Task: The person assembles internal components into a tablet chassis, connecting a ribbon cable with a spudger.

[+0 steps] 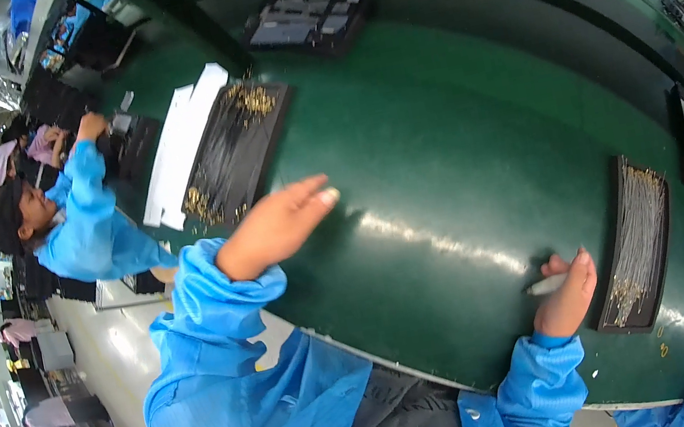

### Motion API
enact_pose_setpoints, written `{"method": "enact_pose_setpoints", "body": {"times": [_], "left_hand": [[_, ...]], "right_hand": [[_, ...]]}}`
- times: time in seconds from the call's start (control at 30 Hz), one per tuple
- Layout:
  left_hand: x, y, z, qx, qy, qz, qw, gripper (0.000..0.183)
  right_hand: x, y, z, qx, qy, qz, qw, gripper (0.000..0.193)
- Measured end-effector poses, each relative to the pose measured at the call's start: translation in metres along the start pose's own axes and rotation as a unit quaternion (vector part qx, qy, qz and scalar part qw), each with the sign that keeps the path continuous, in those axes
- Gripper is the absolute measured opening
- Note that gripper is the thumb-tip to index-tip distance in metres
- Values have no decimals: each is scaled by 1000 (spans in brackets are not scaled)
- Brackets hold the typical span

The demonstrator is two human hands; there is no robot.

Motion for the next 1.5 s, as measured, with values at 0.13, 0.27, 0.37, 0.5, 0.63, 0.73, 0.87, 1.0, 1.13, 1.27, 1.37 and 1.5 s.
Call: {"method": "enact_pose_setpoints", "body": {"times": [0.13, 0.27, 0.37, 0.5, 0.63, 0.73, 0.87, 1.0, 1.13, 1.27, 1.37, 1.5], "left_hand": [[-19, -29, 39, 129, -26, -233, 964, 43], [-51, -43, 70, 186, -73, -314, 928, 36], [-63, -35, 74, 174, -37, -318, 931, 33], [-56, -20, 62, 344, 128, -283, 886, 23], [-28, -1, 54, 437, 240, -310, 810, 27], [-11, 7, 60, 457, 245, -282, 807, 24], [-5, 10, 57, 482, 255, -264, 796, 16], [-16, 20, 31, 380, 306, -215, 846, 15], [-45, 53, -21, 228, 420, -63, 876, 15], [-82, 79, -42, 130, 416, -7, 900, 20], [-100, 93, -38, 111, 414, 8, 904, 22], [-115, 96, -27, 109, 423, 6, 900, 22]], "right_hand": [[2, 0, -1, 1, -14, 10, 1000, 41], [3, 3, -4, 24, -10, 14, 1000, 41], [5, 0, -2, 33, -15, 15, 999, 41], [5, -1, -5, 36, -15, 13, 999, 42], [1, -3, -4, 41, -22, -2, 999, 41], [3, -3, -7, 29, -22, 7, 999, 39], [2, -5, -10, 47, -12, -4, 999, 38], [-2, -4, -4, 37, -11, -5, 999, 37], [-15, -8, -7, 80, 52, 36, 995, 34], [-78, -10, -4, -82, 91, 285, 951, 41], [-105, -22, -14, -205, -22, 406, 890, 33], [-114, -22, -11, -295, -69, 359, 883, 25]]}}
Point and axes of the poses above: each hand's wrist, its own x-axis towards the middle knuckle, its own y-axis out of the palm, z = x × y, the point moved 1 cm from there along x, towards the middle knuckle, and after that the axes turned 12 degrees about -z, right-handed, at the moved point
